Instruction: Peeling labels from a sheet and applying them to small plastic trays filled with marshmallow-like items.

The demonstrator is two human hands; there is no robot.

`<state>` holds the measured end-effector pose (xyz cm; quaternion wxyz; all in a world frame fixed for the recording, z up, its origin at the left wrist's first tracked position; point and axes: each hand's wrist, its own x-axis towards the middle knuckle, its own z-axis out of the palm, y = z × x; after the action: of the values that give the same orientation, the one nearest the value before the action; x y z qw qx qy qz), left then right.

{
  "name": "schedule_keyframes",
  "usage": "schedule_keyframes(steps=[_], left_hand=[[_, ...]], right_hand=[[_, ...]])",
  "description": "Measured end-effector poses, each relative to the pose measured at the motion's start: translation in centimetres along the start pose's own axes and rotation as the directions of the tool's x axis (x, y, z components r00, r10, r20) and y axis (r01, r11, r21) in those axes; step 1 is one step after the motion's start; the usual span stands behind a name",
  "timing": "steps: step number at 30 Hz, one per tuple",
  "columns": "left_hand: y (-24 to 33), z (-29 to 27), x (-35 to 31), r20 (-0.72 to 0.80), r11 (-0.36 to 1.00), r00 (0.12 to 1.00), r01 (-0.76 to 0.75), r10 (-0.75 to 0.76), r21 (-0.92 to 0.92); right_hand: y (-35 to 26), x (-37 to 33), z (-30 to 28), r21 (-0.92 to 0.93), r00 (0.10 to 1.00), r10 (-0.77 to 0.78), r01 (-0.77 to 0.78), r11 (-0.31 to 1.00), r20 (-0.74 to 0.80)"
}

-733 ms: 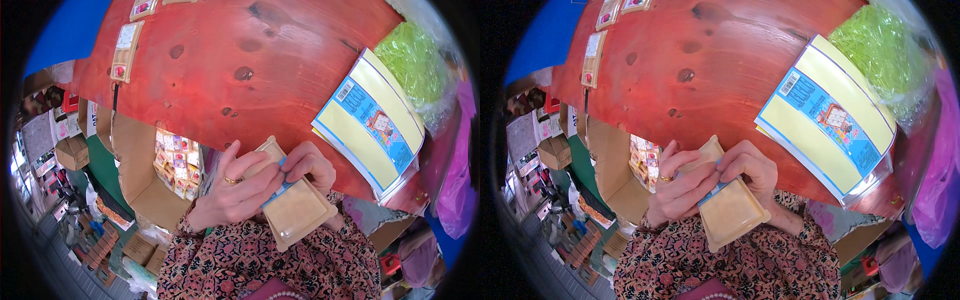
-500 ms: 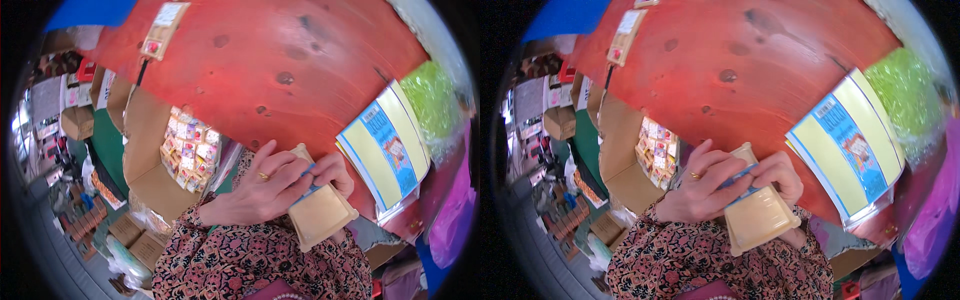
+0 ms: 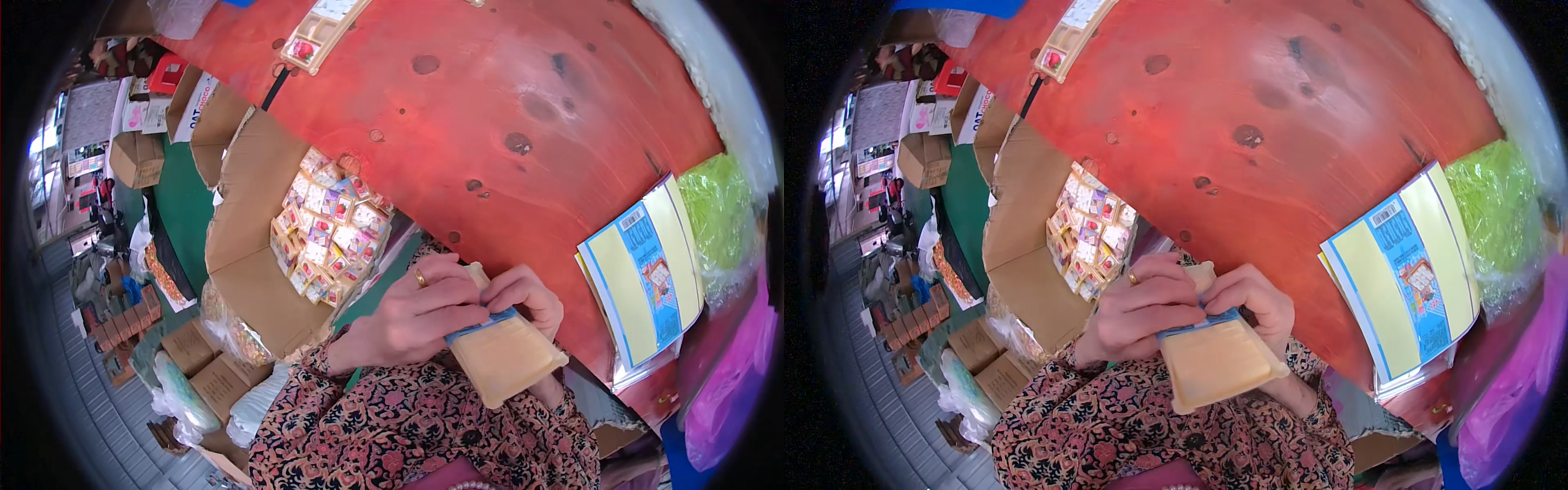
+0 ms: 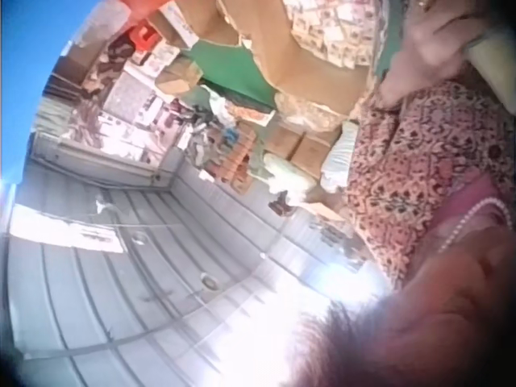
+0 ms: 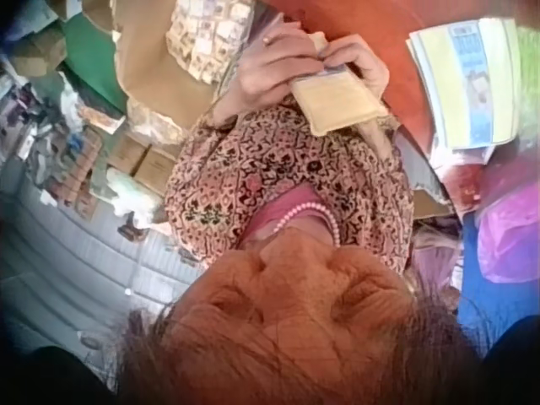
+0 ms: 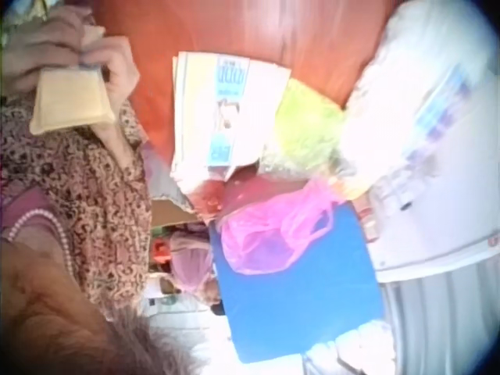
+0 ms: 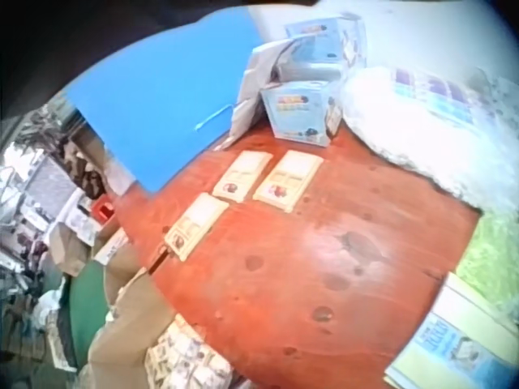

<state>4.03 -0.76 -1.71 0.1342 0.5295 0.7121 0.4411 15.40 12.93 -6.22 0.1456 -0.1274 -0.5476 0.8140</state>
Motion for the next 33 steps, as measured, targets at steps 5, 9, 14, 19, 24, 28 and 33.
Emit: schedule_keyframes(steps=[5, 9, 14, 19, 24, 28, 33], left_hand=[[-1.0, -2.0, -2.0, 0.012, 0.953, 0.983, 0.178, -0.181, -0.247], [-2.6, -4.6, -9.3, -0.307, 0.531, 0.452, 0.539, -0.837, -0.654], [-9.5, -7.7, -18.2, -0.258, 0.360, 0.251, 0.676, -0.933, -0.643], [-17.7, -7.3, -33.9, -0.207, 0.239, 0.202, 0.955, -0.957, -0.174], [-19.5, -5.8, -28.6, -0.378, 0.347, 0.425, 0.902, -0.823, 0.257], [-10.8, -6.5, -10.2, -0.587, 0.684, 0.525, 0.726, -0.617, -0.070], [-2.8, -4.3, 4.5, -0.378, 0.912, 0.839, 0.409, -0.390, -0.033]], right_hand=[[-1.0, 0.0, 1.1, -0.084, 0.983, 0.127, -0.116, 0.990, 0.133], [-2.2, 0.2, 2.6, -0.159, 0.964, 0.248, -0.232, 0.960, 0.094], [-1.4, 0.7, 1.4, -0.370, 0.969, 0.197, -0.131, 0.920, 0.147], [-1.4, 0.9, 1.7, -0.368, 0.980, 0.131, -0.069, 0.927, 0.147], [-1.9, 0.2, 0.2, -0.415, 0.993, 0.051, -0.003, 0.910, 0.105], [-5.8, -0.8, -0.8, -0.500, 0.999, -0.051, 0.040, 0.865, -0.007], [-7.7, -2.2, -4.3, -0.828, 0.842, -0.455, 0.017, 0.561, -0.291]])
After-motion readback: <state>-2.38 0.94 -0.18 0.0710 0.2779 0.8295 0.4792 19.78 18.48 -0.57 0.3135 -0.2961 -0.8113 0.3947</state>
